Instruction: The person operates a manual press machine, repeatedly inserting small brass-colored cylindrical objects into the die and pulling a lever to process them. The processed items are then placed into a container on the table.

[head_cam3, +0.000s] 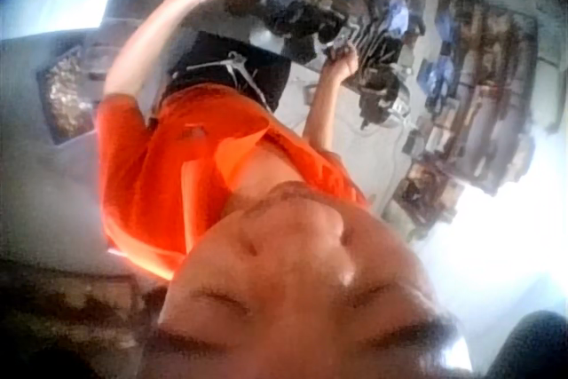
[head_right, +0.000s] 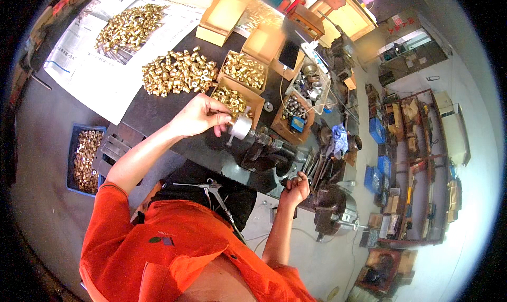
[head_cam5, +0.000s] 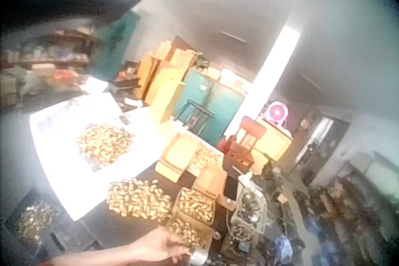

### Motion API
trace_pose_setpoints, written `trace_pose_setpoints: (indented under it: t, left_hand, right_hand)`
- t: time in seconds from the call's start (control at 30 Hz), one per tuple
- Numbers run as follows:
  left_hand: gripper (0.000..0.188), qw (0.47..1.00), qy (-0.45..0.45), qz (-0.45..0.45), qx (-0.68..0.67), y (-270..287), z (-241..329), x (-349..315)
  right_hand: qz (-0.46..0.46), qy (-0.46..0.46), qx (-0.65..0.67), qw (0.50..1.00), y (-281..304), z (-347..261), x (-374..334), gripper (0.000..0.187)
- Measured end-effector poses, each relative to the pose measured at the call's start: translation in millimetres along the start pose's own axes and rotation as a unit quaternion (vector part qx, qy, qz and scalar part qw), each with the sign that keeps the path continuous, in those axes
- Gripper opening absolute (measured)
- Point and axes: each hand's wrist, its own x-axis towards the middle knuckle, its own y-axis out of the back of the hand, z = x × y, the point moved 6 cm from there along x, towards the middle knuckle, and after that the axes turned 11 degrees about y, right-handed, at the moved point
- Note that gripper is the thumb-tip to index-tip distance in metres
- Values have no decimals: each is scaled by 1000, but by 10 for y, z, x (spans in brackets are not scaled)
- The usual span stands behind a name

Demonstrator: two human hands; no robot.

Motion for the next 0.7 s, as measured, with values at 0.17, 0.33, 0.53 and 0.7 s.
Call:
trace_pose_setpoints:
  t: [0.17,0.33,0.53,0.7]
  left_hand:
    - [19,996,53,10,-69,6,-123,-2]
    - [20,996,37,31,-71,-21,-100,-27]
    - [17,994,48,36,-87,-34,-130,-21]
    - [10,993,5,-2,-121,-44,-124,-5]
  right_hand:
    - [-59,10,6,998,-45,-97,-8,19]
    - [-2,-11,-35,999,23,163,160,21]
    - [8,-7,-31,999,13,154,150,17]
    - [18,-8,-22,1000,-60,-70,0,18]
